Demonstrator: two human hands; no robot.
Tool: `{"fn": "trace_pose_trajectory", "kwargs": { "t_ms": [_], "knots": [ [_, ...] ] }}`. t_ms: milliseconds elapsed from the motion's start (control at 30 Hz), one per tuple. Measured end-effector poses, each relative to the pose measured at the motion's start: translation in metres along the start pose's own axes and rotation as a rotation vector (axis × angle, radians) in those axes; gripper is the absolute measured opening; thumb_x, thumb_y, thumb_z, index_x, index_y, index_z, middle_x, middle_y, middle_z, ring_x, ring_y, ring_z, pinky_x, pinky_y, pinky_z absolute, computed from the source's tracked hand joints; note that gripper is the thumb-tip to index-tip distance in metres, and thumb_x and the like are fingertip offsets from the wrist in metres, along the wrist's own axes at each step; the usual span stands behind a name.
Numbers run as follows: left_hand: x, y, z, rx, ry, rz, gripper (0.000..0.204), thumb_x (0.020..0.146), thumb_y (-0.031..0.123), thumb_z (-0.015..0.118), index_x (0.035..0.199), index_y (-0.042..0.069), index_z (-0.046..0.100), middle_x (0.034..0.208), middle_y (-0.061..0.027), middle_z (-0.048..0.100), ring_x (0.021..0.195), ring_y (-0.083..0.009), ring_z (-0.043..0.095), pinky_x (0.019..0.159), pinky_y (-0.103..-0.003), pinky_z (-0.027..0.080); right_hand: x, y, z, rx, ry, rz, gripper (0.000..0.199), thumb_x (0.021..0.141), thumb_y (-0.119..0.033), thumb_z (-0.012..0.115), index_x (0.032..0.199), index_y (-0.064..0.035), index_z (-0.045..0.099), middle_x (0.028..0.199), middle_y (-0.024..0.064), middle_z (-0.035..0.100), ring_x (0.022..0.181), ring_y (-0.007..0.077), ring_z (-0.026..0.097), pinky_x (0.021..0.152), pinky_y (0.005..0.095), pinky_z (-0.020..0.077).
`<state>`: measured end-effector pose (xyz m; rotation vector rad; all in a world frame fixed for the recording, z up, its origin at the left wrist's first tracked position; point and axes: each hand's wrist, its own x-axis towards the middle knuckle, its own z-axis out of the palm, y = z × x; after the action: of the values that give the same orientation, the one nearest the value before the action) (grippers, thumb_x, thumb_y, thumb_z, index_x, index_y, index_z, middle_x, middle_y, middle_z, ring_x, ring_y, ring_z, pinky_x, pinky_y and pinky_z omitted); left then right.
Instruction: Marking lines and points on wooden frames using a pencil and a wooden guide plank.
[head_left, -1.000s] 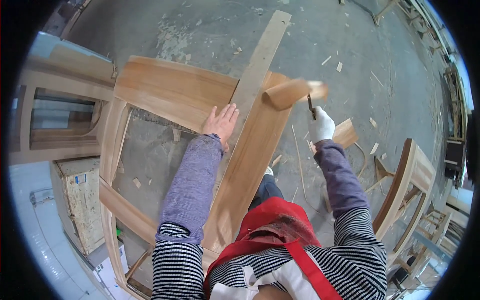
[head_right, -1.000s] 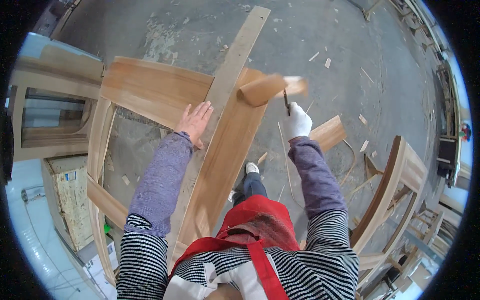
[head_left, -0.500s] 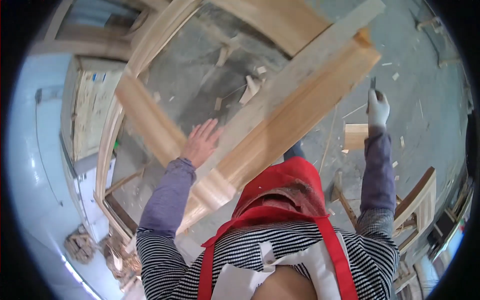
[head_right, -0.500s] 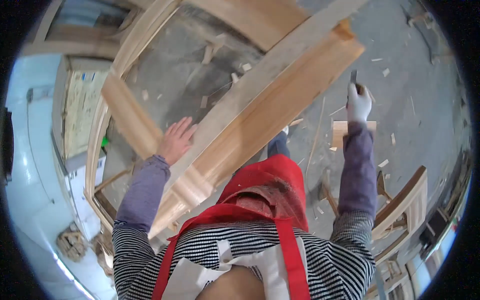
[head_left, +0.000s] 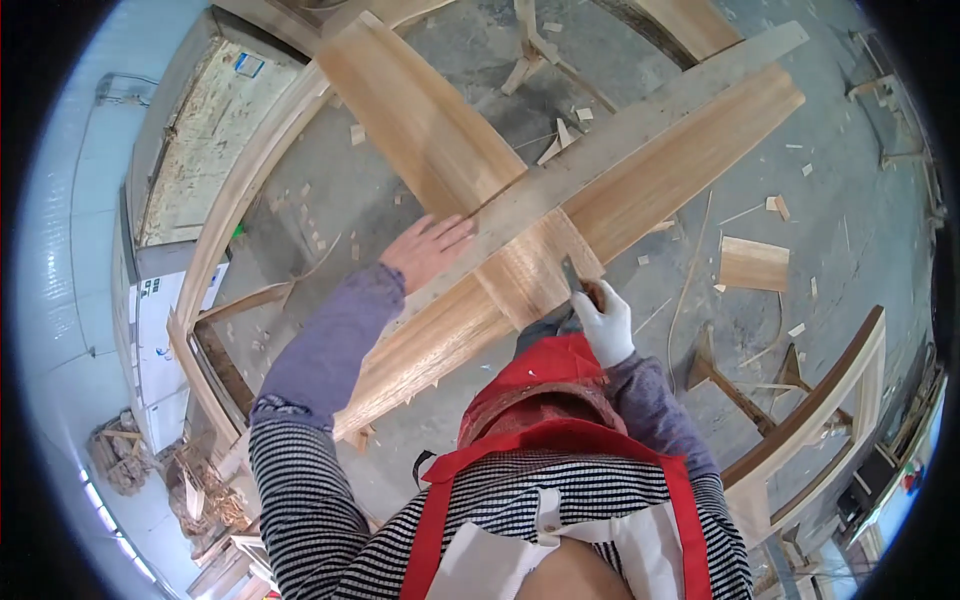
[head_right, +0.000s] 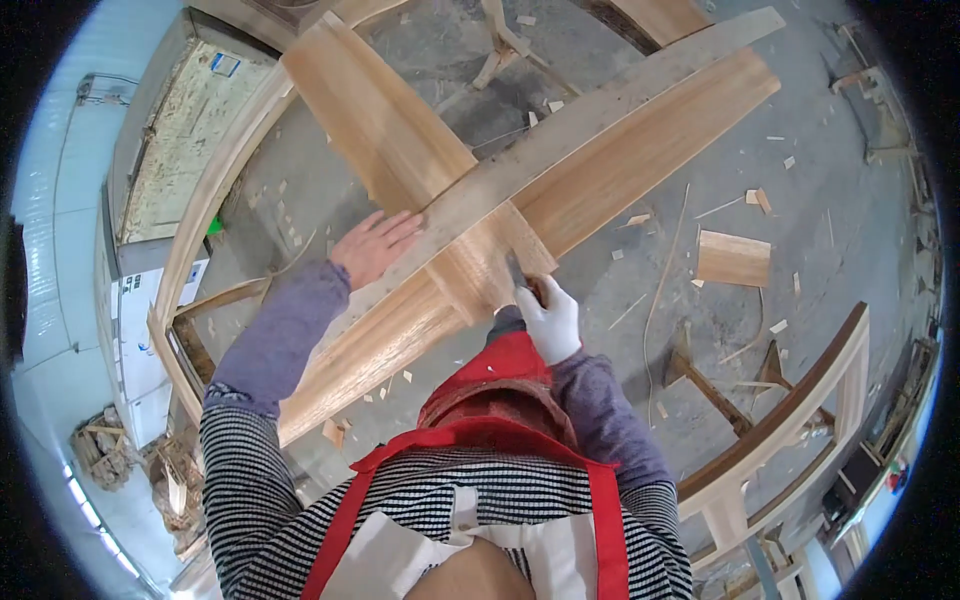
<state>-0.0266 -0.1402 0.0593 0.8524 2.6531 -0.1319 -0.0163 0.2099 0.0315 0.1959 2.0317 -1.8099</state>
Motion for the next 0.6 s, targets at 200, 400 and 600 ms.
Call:
{"fn": "trace_pose_trajectory", "kwargs": {
  "t_ms": [200, 400, 600],
  "knots": [
    [0.044, 0.009, -0.009, 0.153, -0.041, 0.08, 0.114, 0.054, 0.024, 0.086, 0.151, 0.009, 0.028, 0.162, -0.0073, 0.019, 0.148, -0.0228, 0.022, 0.119, -0.046, 0.023, 0.006, -0.007, 0.052, 0.033, 0.074, 0.024, 0.027, 0.088, -0.015, 0.064, 0.106, 0.0055, 0.065, 0.089, 0.0091, 0.07, 0.082, 0.0117, 0.063, 0.075, 0.0274, 0.0503],
    [0.05, 0.017, -0.017, 0.098, -0.184, 0.06, 0.131, 0.04, 0.022, 0.091, 0.151, 0.009, 0.025, 0.162, -0.0081, 0.019, 0.148, -0.0226, 0.022, 0.119, -0.047, 0.023, 0.036, 0.013, 0.076, -0.089, 0.367, 0.039, 0.028, 0.088, -0.022, 0.062, 0.103, 0.0013, 0.067, 0.086, 0.0166, 0.071, 0.08, 0.0238, 0.069, 0.075, 0.0339, 0.0518],
    [0.044, 0.014, -0.029, 0.09, -0.198, 0.061, 0.131, 0.04, 0.022, 0.093, 0.152, 0.01, 0.024, 0.162, -0.0076, 0.017, 0.149, -0.0223, 0.021, 0.118, -0.049, 0.024, 0.068, 0.0, 0.107, -0.249, 0.634, 0.006, 0.029, 0.088, -0.028, 0.06, 0.102, -0.0029, 0.066, 0.083, 0.0189, 0.07, 0.079, 0.0337, 0.07, 0.072, 0.042, 0.0529]
  ]
}}
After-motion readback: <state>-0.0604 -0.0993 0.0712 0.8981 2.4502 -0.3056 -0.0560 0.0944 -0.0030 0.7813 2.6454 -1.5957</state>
